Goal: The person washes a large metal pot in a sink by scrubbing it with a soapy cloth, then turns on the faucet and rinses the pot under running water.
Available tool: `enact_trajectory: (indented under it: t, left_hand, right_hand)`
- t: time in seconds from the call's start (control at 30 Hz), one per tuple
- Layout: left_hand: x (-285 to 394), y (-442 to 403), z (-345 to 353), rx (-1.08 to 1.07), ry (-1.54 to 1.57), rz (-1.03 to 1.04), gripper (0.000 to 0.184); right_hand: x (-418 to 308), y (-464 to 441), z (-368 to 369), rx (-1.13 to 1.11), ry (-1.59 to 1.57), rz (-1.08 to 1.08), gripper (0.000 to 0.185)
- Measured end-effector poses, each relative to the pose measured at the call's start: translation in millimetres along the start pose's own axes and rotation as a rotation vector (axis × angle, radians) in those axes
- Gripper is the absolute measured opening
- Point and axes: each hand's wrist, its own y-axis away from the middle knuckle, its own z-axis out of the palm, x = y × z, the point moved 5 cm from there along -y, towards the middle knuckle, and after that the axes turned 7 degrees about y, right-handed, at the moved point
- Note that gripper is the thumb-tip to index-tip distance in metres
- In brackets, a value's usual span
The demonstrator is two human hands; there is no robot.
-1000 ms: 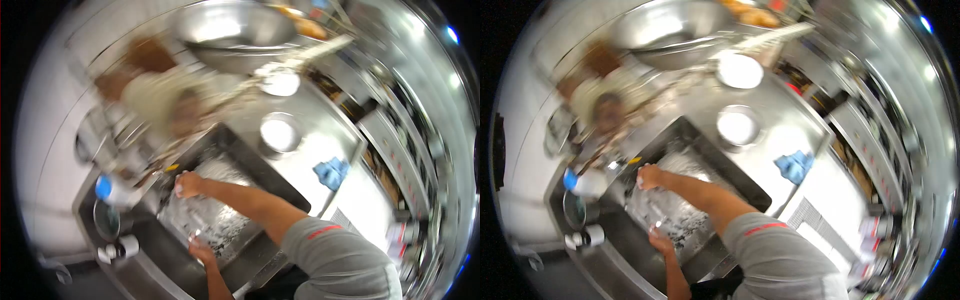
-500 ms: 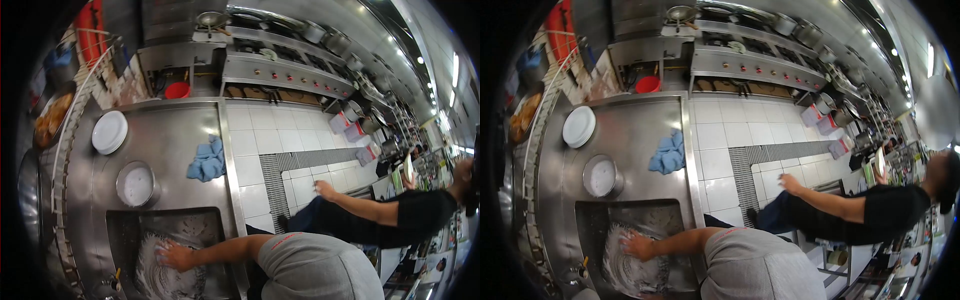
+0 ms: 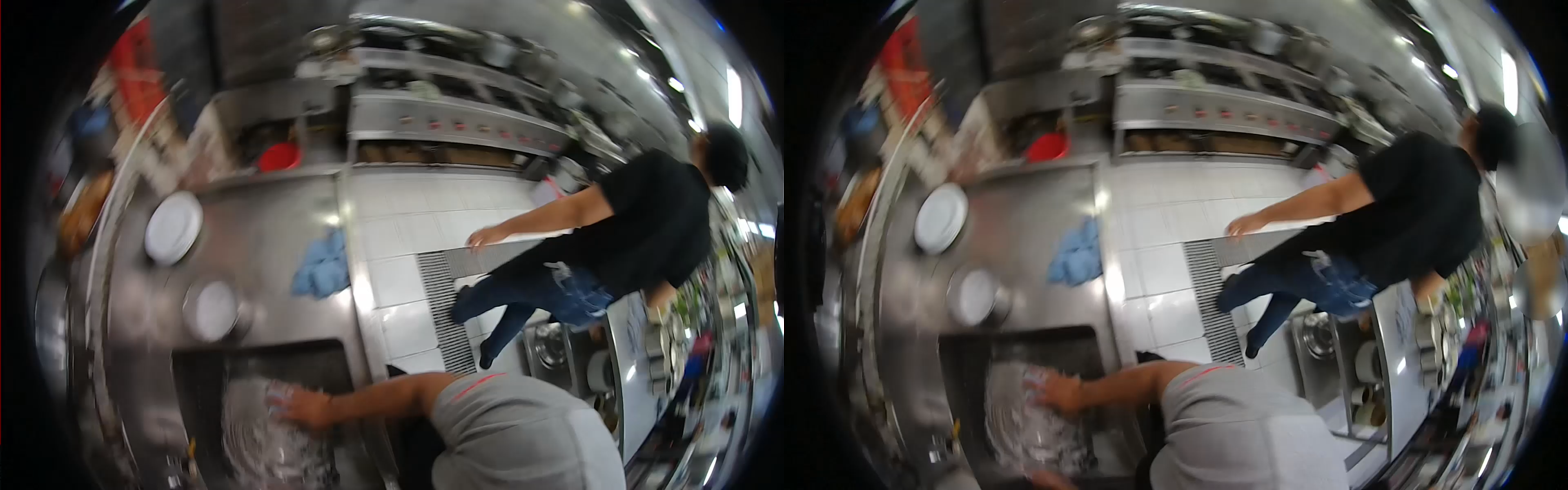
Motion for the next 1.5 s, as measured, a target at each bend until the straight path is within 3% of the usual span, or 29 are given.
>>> enact_trajectory:
  t: [0.03,0.07,0.1,0.13,0.17,0.2,0.23,0.27,0.33,0.37,0.43,0.47,0.53,0.57,0.63,0.73,0.8,0.83,0.9,0.93,1.03,1.07,1.17,1.2,1.23,1.3,1.33,1.43,1.5]
  left_hand:
    - [-7,3,4,-0.001,0.032,-0.044,0.030]
    - [-8,10,10,-0.003,0.017,-0.099,0.032]
    - [-19,15,23,-0.130,-0.234,0.108,0.035]
    - [18,25,17,-0.186,-0.367,0.180,0.037]
    - [20,25,25,-0.305,-0.544,0.042,0.046]
    - [79,32,1,-0.197,-0.254,-0.039,0.041]
    - [53,40,8,0.050,0.166,0.060,0.030]
    - [67,36,11,0.201,0.494,-0.138,0.026]
    - [87,38,3,0.216,0.550,-0.069,0.035]
    - [97,40,-6,0.243,0.548,-0.080,0.035]
    - [115,43,-16,0.174,0.389,-0.232,0.043]
    - [121,42,-26,0.253,0.416,-0.163,0.051]
    - [120,44,-27,0.264,0.445,-0.207,0.051]
    - [117,45,-25,0.271,0.474,-0.247,0.051]
    - [117,49,-24,0.238,0.371,-0.233,0.052]
    - [118,39,-25,0.237,0.446,-0.231,0.050]
    - [105,42,-9,0.272,0.742,-0.212,0.049]
    - [101,44,-8,0.271,0.743,-0.216,0.049]
    - [102,42,-14,0.090,0.497,-0.324,0.048]
    - [101,40,-13,0.097,0.491,-0.329,0.048]
    - [107,21,-12,0.164,0.483,-0.269,0.046]
    - [118,20,-14,0.237,0.605,-0.237,0.043]
    - [106,30,7,0.303,0.695,-0.270,0.038]
    - [97,35,13,0.290,0.671,-0.313,0.037]
    - [100,31,11,0.276,0.534,-0.316,0.039]
    - [103,18,10,0.264,0.343,-0.320,0.041]
    - [102,14,10,0.252,0.291,-0.311,0.041]
    - [118,12,-7,0.226,0.265,-0.407,0.041]
    - [120,18,-15,0.224,0.258,-0.414,0.040]
  right_hand:
    - [8,0,17,0.009,0.112,-0.042,0.057]
    - [8,-2,1,-0.151,0.123,0.006,0.049]
    - [4,-14,-32,-0.375,0.182,0.154,0.054]
    - [16,-24,-23,-0.152,0.171,0.230,0.056]
    - [25,-27,-16,0.001,0.249,0.137,0.067]
    - [23,-51,-30,0.024,0.102,0.249,0.077]
    - [4,-69,-54,0.285,-0.003,0.200,0.066]
    - [-14,-91,-64,0.246,-0.105,0.101,0.061]
    - [-55,-126,-73,0.106,-0.269,-0.038,0.051]
    - [-76,-135,-52,0.018,-0.303,-0.214,0.050]
    - [-125,-129,-13,-0.361,-0.099,-0.618,0.046]
    - [-138,-133,-1,-0.363,-0.086,-0.624,0.046]
    - [-160,-130,30,-0.463,-0.034,-1.079,0.044]
    - [-159,-152,44,-0.470,-0.028,-1.080,0.044]
    - [-135,-209,73,-0.431,0.069,-0.710,0.038]
    - [-135,-149,97,-0.398,-0.032,-0.922,0.034]
    - [-166,-125,59,-0.417,-0.188,-1.201,0.033]
    - [-166,-133,60,-0.421,-0.189,-1.201,0.033]
    - [-152,-181,74,-0.498,-0.331,-0.891,0.032]
    - [-143,-211,95,-0.450,-0.176,-0.715,0.027]
    - [-152,-199,79,-0.328,-0.329,-0.843,0.020]
    - [-162,-177,69,-0.497,-0.312,-0.947,0.018]
    - [-149,-181,62,-0.612,-0.437,-0.976,0.020]
    - [-139,-204,75,-0.667,-0.530,-0.879,0.025]
    - [-124,-226,85,-0.666,-0.271,-0.703,0.030]
    - [-117,-248,97,-0.864,-0.091,-0.524,0.031]
    - [-145,-236,77,-0.810,0.048,-0.841,0.027]
    - [-172,-202,67,-0.789,0.168,-1.174,0.022]
    - [-160,-238,77,-1.076,-0.033,-0.813,0.018]
